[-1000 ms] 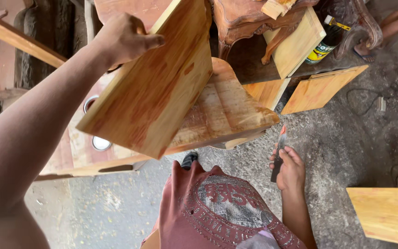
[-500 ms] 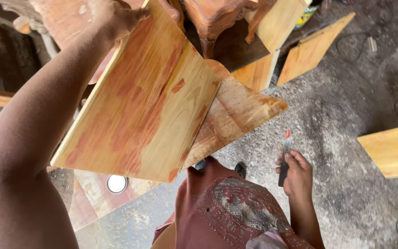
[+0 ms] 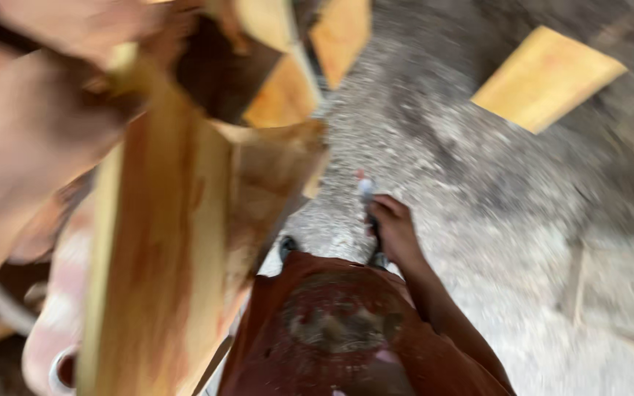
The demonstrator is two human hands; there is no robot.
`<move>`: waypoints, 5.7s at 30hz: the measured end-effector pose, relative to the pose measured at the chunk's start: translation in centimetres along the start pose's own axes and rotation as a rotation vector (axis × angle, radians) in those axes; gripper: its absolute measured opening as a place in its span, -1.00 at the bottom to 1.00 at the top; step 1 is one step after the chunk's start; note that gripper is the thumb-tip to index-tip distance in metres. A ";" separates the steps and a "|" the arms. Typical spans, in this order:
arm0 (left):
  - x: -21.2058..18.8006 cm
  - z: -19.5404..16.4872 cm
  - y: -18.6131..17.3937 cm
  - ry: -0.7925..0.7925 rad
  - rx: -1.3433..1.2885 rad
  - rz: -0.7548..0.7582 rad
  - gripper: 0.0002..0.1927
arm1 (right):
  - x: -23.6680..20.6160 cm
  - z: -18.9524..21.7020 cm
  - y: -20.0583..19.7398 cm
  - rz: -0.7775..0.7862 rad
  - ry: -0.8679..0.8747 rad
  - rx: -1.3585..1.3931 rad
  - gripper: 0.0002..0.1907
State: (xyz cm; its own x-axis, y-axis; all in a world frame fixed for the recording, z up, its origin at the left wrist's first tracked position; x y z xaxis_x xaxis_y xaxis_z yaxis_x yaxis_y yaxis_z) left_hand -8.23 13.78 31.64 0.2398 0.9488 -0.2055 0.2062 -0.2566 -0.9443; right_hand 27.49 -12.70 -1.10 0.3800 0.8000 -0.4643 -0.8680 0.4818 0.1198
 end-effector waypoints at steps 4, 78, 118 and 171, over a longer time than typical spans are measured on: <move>-9.2 -5.1 0.2 0.048 -0.496 -0.141 -0.77 | -5.4 2.1 -2.7 0.005 -0.028 0.026 -0.80; 57.8 -95.7 97.4 0.278 -0.638 0.599 -0.47 | 75.0 -1.3 -94.9 -0.964 0.153 -0.095 -0.73; 41.1 -50.0 77.7 -0.292 -0.905 -0.028 -0.79 | 69.3 -0.7 -41.2 0.241 0.214 -0.656 -0.88; 76.5 -9.9 77.7 -0.194 0.228 0.527 -0.74 | 81.2 -10.2 -1.7 0.322 0.495 -0.503 -0.73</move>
State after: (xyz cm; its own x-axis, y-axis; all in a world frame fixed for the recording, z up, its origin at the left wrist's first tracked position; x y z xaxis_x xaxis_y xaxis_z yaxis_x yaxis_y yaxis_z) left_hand 35.50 64.58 -54.88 0.0730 0.7263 -0.6835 -0.1067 -0.6757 -0.7294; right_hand 56.51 47.79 -47.95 -0.0001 0.5635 -0.8261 -0.9971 -0.0628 -0.0426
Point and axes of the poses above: each hand's wrist, its own x-axis towards the middle knuckle, its own y-axis out of the palm, z = x × y, the point moved 6 cm from there along x, towards the middle knuckle, and after that the axes turned 3 degrees about -x, right-handed, at the moved point
